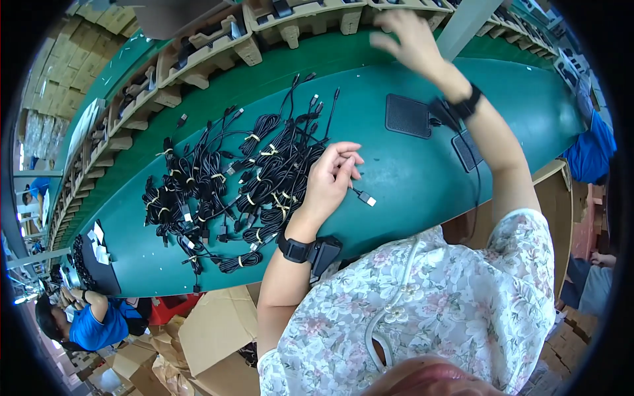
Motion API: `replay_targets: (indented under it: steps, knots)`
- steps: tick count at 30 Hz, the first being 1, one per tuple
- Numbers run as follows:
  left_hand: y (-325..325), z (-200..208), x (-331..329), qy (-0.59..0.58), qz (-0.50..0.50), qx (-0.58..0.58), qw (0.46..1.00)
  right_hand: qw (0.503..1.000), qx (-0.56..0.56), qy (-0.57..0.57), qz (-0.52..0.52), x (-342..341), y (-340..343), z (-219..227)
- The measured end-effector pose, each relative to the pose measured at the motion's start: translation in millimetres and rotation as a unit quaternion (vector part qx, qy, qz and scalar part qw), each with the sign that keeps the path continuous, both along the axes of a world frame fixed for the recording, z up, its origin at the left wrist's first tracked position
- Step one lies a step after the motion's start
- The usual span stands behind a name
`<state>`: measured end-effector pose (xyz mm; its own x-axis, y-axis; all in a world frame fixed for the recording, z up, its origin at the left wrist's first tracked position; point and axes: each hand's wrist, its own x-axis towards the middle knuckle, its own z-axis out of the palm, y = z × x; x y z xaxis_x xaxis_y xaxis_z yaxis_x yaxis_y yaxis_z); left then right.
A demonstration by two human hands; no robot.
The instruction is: Connecting USB cables to small electronic components on an assembly line.
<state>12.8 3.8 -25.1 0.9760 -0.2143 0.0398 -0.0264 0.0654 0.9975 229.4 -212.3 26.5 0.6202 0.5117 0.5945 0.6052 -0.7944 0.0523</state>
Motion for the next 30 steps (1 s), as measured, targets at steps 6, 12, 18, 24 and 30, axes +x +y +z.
replay_targets:
  steps: [6,12,18,24,30]
  knots:
    - [3,-4,-1,-0.015,0.012,0.022,1.0,0.935,-0.144,0.316,0.078,-128,-25,-30]
    - [6,-4,-1,0.002,-0.006,0.032,0.999,0.947,-0.216,0.236,0.036,-137,-17,-26]
    - [6,-1,-2,-0.01,-0.009,0.027,1.0,0.963,0.08,0.255,0.016,-45,8,6]
    - [3,0,-5,-0.025,-0.02,0.017,0.999,0.899,0.412,0.063,0.135,127,19,28]
    - [6,3,-9,-0.016,-0.004,0.051,0.999,0.857,0.497,0.134,-0.022,183,83,36]
